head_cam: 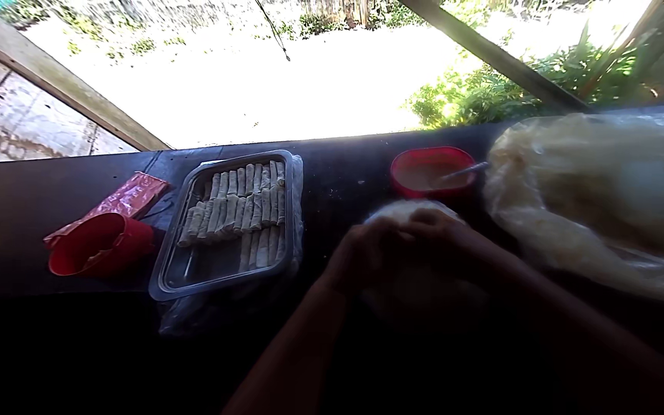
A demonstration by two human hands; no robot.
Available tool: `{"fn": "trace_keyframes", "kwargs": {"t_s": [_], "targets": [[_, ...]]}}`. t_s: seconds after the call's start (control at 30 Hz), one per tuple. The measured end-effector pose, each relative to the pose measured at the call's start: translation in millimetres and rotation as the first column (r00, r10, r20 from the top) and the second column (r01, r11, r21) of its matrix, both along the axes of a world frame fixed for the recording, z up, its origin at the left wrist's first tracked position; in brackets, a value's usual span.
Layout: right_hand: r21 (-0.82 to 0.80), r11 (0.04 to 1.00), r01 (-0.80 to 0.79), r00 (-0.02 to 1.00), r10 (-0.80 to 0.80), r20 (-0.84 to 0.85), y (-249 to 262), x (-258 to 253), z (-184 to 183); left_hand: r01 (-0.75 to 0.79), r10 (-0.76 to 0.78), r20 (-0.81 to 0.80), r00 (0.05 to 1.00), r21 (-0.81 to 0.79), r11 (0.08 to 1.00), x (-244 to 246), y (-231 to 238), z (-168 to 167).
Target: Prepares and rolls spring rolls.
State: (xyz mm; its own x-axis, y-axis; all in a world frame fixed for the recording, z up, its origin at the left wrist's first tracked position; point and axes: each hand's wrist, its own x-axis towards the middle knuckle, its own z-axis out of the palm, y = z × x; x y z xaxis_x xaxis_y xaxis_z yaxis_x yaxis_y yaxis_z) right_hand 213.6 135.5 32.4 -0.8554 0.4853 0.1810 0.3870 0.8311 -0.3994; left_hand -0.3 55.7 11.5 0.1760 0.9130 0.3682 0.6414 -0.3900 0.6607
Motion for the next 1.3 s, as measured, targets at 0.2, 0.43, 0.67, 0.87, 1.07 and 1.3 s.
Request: {"fn": "trace_keyframes", "kwargs": {"t_s": [0.2, 0.43, 0.67, 0.87, 1.07, 1.3], "targets": [[0.093, 0.995, -0.028, 1.0, 0.029, -0.01, -1.1, 3.7, -10.3, -0.037, 0.035, -0.025, 0.999, -0.065, 0.997, 1.4, 4.1, -2.2], [-0.037, 0.999, 0.013, 0.998, -0.011, 0.056, 3.7, -1.5, -3.2, -0.127, 0.147, -0.133, 0.98, 0.144, 0.981, 7.4, -4.9, -6.6], [-0.157, 0.986, 0.052, 0.998, -0.047, 0.035, 6.1, -3.7, 0.5, -0.041, 0.104, -0.277, 0.955, 0.226, 0.973, 13.4, -10.6, -1.4], [-0.226, 0.971, 0.081, 0.996, -0.069, 0.06, 7.4, 3.9, 5.7, -0.021, 0.094, -0.307, 0.947, 0.233, 0.972, 13.6, -4.5, -2.3], [-0.209, 0.959, 0.191, 0.975, -0.209, -0.07, 8.7, 37.4, 12.0, 0.008, 0.065, -0.323, 0.944, 0.221, 0.975, 11.8, -3.5, -6.2], [-0.124, 0.981, 0.15, 0.989, -0.148, 0.02, -1.0, 36.7, 6.5, 0.015, 0.068, -0.339, 0.938, 0.236, 0.972, 10.3, -3.0, -7.0]]}}
